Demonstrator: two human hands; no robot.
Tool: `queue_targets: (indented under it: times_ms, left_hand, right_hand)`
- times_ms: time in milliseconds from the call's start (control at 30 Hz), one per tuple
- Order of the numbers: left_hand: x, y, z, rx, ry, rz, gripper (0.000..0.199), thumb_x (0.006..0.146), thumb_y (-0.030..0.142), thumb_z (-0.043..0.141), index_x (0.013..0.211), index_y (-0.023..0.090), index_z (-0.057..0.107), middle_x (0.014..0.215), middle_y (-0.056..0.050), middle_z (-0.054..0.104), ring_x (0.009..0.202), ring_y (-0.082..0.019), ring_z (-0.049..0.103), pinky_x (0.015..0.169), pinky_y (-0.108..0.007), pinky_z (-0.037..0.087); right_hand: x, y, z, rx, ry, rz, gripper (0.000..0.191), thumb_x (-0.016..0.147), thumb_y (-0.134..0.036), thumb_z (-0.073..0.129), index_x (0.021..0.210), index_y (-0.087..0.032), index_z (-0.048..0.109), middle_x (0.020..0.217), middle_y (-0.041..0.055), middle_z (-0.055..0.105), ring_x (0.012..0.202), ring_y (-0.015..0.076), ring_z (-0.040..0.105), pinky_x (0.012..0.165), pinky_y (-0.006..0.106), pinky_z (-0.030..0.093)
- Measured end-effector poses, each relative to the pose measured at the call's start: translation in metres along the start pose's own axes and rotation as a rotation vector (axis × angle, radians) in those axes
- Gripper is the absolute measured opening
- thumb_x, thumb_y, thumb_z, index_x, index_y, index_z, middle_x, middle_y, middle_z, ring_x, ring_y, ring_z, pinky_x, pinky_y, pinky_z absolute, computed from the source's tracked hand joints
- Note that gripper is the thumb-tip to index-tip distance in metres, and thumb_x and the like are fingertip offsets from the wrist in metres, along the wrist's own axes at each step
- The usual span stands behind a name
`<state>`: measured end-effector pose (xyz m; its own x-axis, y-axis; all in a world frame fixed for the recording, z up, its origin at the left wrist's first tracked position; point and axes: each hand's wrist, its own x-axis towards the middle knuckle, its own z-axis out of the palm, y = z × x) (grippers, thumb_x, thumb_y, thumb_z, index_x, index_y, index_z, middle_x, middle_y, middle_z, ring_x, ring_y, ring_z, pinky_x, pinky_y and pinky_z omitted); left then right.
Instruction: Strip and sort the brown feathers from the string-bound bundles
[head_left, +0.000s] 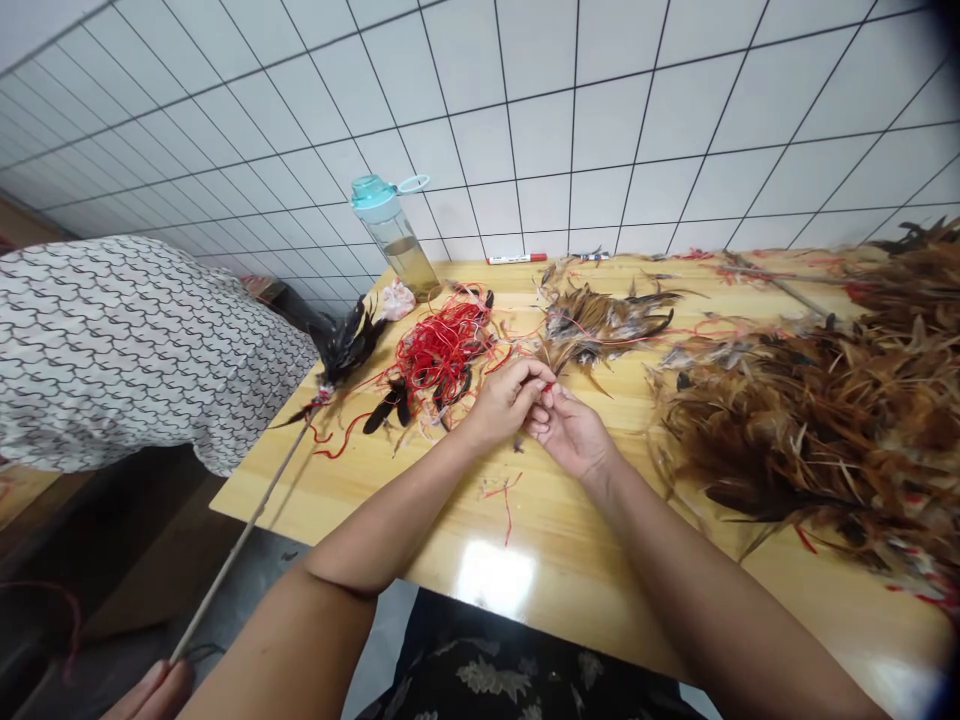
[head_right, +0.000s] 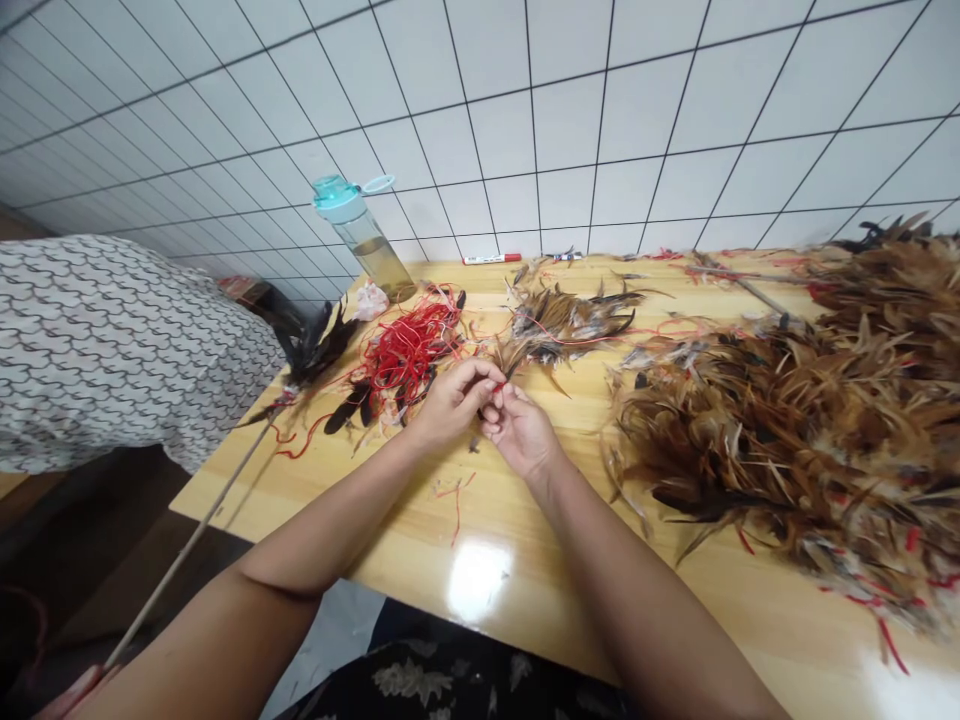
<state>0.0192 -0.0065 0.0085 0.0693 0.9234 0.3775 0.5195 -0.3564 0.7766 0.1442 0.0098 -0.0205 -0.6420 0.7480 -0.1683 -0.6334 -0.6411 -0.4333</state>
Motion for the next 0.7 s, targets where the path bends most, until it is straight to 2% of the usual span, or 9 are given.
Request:
queue_targets:
  times_ms: [100,233,333,467,700]
  left_hand:
    - [0.0007,-0.0023,-0.0024,-0.019,-0.037,-0.016,0.015,0.087,0.018,0.049,0.095,0.018,0.062,0.083,-0.003,0.065,0.073,-0.011,0.061,0.070,-0.026,0.051]
    - [0.0017,-0.0054,-0.0029,-0.163,-0.096,-0.071,0.015,0.087,0.021,0.050,0.098,0.017,0.060,0.078,-0.002,0.065,0.068,-0.011,0.061,0.065,-0.025,0.052]
    - [0.0024,-0.0071,-0.0015,-0.230,-0.073,-0.105,0.016,0.086,0.022,0.052,0.099,0.016,0.059,0.080,-0.002,0.065,0.068,-0.010,0.062,0.063,-0.023,0.052]
    - [0.0023,-0.0078,0.0009,-0.133,0.000,-0.103,0.014,0.086,0.020,0.052,0.096,0.018,0.061,0.081,-0.002,0.066,0.070,-0.011,0.062,0.064,-0.023,0.052]
    - [-0.0001,-0.0028,0.0026,-0.052,0.015,-0.047,0.012,0.088,0.021,0.051,0.093,0.019,0.062,0.075,-0.001,0.064,0.068,-0.011,0.061,0.068,-0.026,0.051]
  right_hand:
    - [-0.0002,-0.0004,0.0015,0.005,0.014,0.006,0.019,0.083,-0.019,0.059,0.068,-0.018,0.048,0.061,-0.0043,0.044,0.049,0.0074,0.037,0.046,0.019,0.034]
    - [-0.0006,-0.0012,0.0027,-0.003,0.018,0.011,0.021,0.084,-0.018,0.059,0.066,-0.019,0.047,0.059,-0.0038,0.044,0.049,0.0083,0.037,0.045,0.020,0.033]
    - [-0.0009,-0.0015,0.0031,-0.008,0.011,0.019,0.022,0.084,-0.019,0.059,0.065,-0.018,0.048,0.060,-0.0039,0.043,0.049,0.0081,0.036,0.046,0.020,0.034]
    - [-0.0008,-0.0014,0.0023,-0.018,0.002,0.028,0.023,0.084,-0.022,0.059,0.064,-0.018,0.048,0.059,-0.0038,0.042,0.050,0.0086,0.037,0.047,0.021,0.034]
    - [0.0005,0.0001,0.0018,-0.052,0.017,0.021,0.022,0.082,-0.020,0.060,0.063,-0.017,0.049,0.056,-0.0042,0.042,0.050,0.0078,0.040,0.048,0.019,0.035]
